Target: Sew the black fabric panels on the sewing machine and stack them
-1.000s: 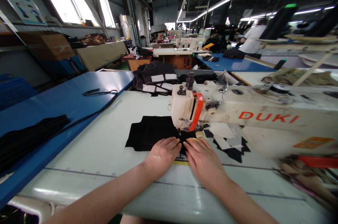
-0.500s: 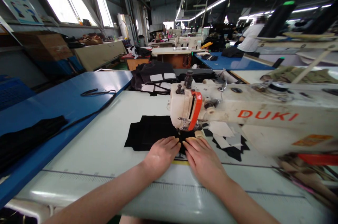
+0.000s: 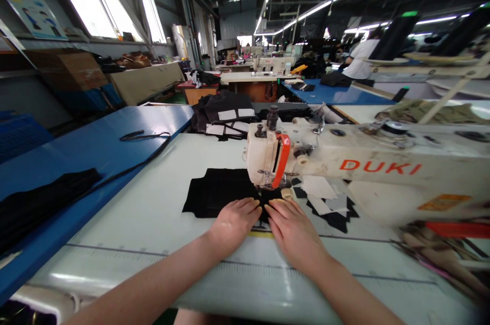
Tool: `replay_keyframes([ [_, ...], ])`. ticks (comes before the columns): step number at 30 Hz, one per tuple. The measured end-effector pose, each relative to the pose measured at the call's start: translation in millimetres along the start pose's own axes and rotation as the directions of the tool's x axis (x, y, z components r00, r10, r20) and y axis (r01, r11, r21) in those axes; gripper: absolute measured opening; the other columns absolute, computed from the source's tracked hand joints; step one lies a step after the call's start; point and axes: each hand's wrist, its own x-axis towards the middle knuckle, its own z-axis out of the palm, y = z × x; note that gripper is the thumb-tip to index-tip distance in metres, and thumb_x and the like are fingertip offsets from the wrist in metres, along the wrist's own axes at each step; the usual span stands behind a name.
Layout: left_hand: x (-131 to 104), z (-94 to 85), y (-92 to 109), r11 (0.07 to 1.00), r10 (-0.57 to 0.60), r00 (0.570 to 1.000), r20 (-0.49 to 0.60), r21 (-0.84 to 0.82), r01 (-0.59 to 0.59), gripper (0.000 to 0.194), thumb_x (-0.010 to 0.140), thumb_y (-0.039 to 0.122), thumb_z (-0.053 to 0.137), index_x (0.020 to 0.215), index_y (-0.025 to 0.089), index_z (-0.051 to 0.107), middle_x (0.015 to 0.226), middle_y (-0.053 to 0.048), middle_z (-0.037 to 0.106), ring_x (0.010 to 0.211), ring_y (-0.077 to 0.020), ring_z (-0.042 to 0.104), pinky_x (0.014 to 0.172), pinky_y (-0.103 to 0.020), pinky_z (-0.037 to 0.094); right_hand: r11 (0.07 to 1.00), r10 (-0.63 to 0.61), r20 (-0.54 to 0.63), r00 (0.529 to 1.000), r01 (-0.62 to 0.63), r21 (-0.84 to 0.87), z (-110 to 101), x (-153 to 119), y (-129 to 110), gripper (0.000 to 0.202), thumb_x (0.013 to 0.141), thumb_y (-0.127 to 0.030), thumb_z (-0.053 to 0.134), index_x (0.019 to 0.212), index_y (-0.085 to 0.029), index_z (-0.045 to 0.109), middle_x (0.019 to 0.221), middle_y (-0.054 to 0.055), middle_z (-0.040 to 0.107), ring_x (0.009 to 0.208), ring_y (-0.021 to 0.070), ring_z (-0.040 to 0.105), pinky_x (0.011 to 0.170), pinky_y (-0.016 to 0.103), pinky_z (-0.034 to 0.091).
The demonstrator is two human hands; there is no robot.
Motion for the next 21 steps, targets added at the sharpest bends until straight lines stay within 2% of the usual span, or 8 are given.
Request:
replay_keyframes([
  [5,2.8,-3.2,1.0,0.995,-0.056,0.998,-0.006,-0.083,0.055,0.022,0.089,0.016,0.049,0.104,0.015,0.064,0.110,-0.008,0.065,0.103,-0.0199,0.060,0.090,-0.036,0.050,0.997,-0.033,-0.075,0.997,0.038,0.068,-3.1,-2.5,4.1,0.031,0.088,-0.012,0.042,0.112,-0.015,0.061,0.109,0.009,0.061,0.104,0.0218,0.053,0.099,0.043,0.040],
  [9,10.0,-11.7,-2.9,0.925,-0.198,0.980,0.008,-0.330,0.189,0.020,0.088,0.019,0.050,0.098,0.019,0.068,0.104,-0.004,0.067,0.098,-0.0167,0.060,0.089,-0.031,0.049,0.991,0.001,-0.251,0.968,0.033,0.129,-12.5,-9.3,9.0,0.030,0.087,-0.013,0.042,0.108,-0.017,0.063,0.101,0.009,0.062,0.096,0.0222,0.054,0.088,0.041,0.046],
  [11,15.3,-16.5,-7.4,0.861,-0.256,0.965,0.055,-0.441,0.253,0.019,0.088,0.019,0.050,0.094,0.018,0.069,0.099,-0.004,0.068,0.094,-0.0166,0.060,0.088,-0.029,0.048,0.991,0.004,-0.278,0.960,0.034,0.132,-17.1,-13.2,9.7,0.028,0.087,-0.013,0.042,0.103,-0.017,0.064,0.096,0.009,0.062,0.091,0.0220,0.054,0.083,0.040,0.046],
  [16,26.7,-23.5,-18.1,0.697,-0.373,0.885,0.280,-0.544,0.466,0.023,0.085,0.022,0.049,0.079,0.015,0.070,0.086,-0.003,0.068,0.081,-0.0179,0.062,0.078,-0.026,0.047,0.994,-0.072,-0.059,0.996,0.077,0.079,-19.1,-14.8,5.7,0.031,0.088,-0.012,0.040,0.112,-0.016,0.060,0.102,0.008,0.060,0.095,0.0212,0.052,0.087,0.039,0.044],
  [18,28.3,-23.5,-20.2,0.672,-0.384,0.869,0.311,-0.551,0.495,0.025,0.085,0.025,0.048,0.077,0.014,0.069,0.081,-0.003,0.067,0.076,-0.0172,0.061,0.071,-0.024,0.046,0.996,-0.068,-0.010,0.998,0.069,0.056,-17.0,-12.0,4.5,0.033,0.088,-0.012,0.041,0.115,-0.016,0.058,0.105,0.008,0.059,0.097,0.0209,0.051,0.089,0.038,0.044],
  [21,28.1,-22.3,-21.1,0.654,-0.401,0.857,0.324,-0.554,0.515,0.027,0.085,0.028,0.047,0.077,0.013,0.068,0.077,-0.002,0.065,0.073,-0.0172,0.061,0.065,-0.023,0.045,0.997,-0.069,-0.005,0.998,0.069,0.034,-13.7,-8.1,4.9,0.032,0.089,-0.013,0.040,0.114,-0.017,0.059,0.104,0.007,0.060,0.096,0.0211,0.052,0.089,0.039,0.044],
])
